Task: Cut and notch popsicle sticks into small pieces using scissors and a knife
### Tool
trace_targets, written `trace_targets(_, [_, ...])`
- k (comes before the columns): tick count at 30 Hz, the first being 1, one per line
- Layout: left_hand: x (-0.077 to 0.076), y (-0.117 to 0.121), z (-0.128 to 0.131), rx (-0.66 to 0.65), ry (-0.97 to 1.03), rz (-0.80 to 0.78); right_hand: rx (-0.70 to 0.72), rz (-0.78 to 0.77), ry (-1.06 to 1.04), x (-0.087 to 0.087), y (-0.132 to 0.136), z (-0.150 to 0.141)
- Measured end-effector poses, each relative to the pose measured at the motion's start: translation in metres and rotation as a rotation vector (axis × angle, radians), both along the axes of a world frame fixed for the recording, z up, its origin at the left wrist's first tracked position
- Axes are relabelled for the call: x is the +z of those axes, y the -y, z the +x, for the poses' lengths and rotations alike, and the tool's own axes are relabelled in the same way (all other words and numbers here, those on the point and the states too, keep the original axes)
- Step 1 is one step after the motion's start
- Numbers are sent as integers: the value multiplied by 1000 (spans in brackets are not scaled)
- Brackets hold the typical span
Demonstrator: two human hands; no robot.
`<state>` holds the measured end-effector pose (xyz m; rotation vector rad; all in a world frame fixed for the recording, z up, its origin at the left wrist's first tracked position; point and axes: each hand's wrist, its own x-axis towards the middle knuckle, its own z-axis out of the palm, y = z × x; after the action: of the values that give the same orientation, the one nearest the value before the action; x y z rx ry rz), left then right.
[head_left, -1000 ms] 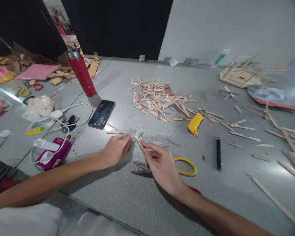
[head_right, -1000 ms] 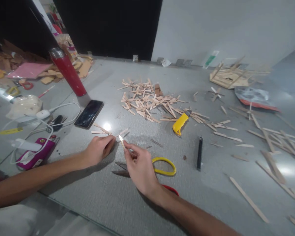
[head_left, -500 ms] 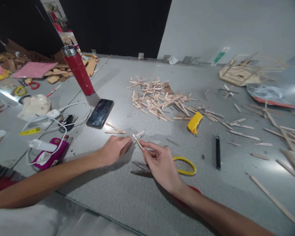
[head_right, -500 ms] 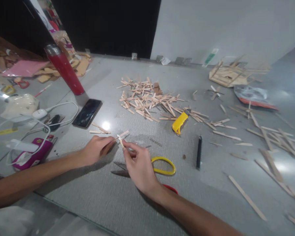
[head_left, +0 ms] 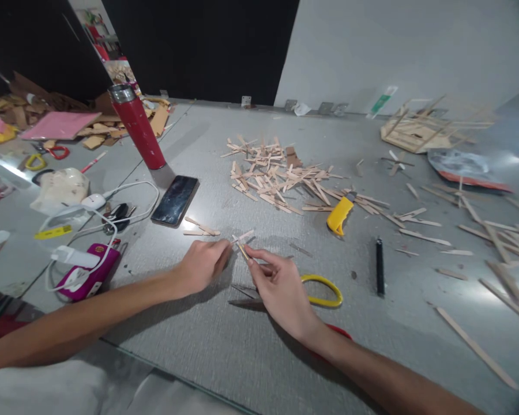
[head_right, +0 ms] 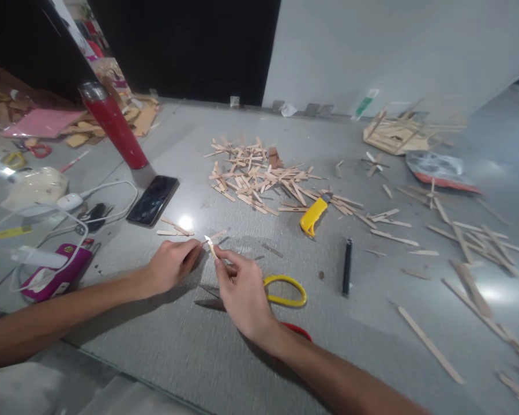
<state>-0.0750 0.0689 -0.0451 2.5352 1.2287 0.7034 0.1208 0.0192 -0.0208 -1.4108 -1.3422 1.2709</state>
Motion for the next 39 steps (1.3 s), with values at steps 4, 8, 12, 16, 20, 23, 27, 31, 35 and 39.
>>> trace_targets(4, [-2,1,0,28,-20,7,-4,35,19,-2,2,0])
trace_targets(8, [0,1,0,43,-33,7,0,41,10,-5,4,1])
trace_targets(12, [1,1,0,49,-48,9,-10,53,8,-6,4,1])
trace_targets(16, [-1,0,-2,-5,-62,7,-7,28,-23,-6,4,1])
trace_targets(20, [-2,-2,-4,-74,-66,2,2,15,-26,-5,3,1])
trace_targets(23, [-3,-1,-3,-70,-65,4,-5,31,-3,-6,3,2])
trace_targets(27, [-5,1,-2,8,-60,9,-17,74,39,-6,4,0])
trace_targets(31, [-5,2,-1,38,-50,13,-35,91,44,-5,5,-2])
trace_targets(35, [-4,1,-3,-31,-38,13,-26,68,24,-4,5,-1])
trace_targets(39, [0,0,-4,-102,-33,-8,-13,34,17,-1,5,-1])
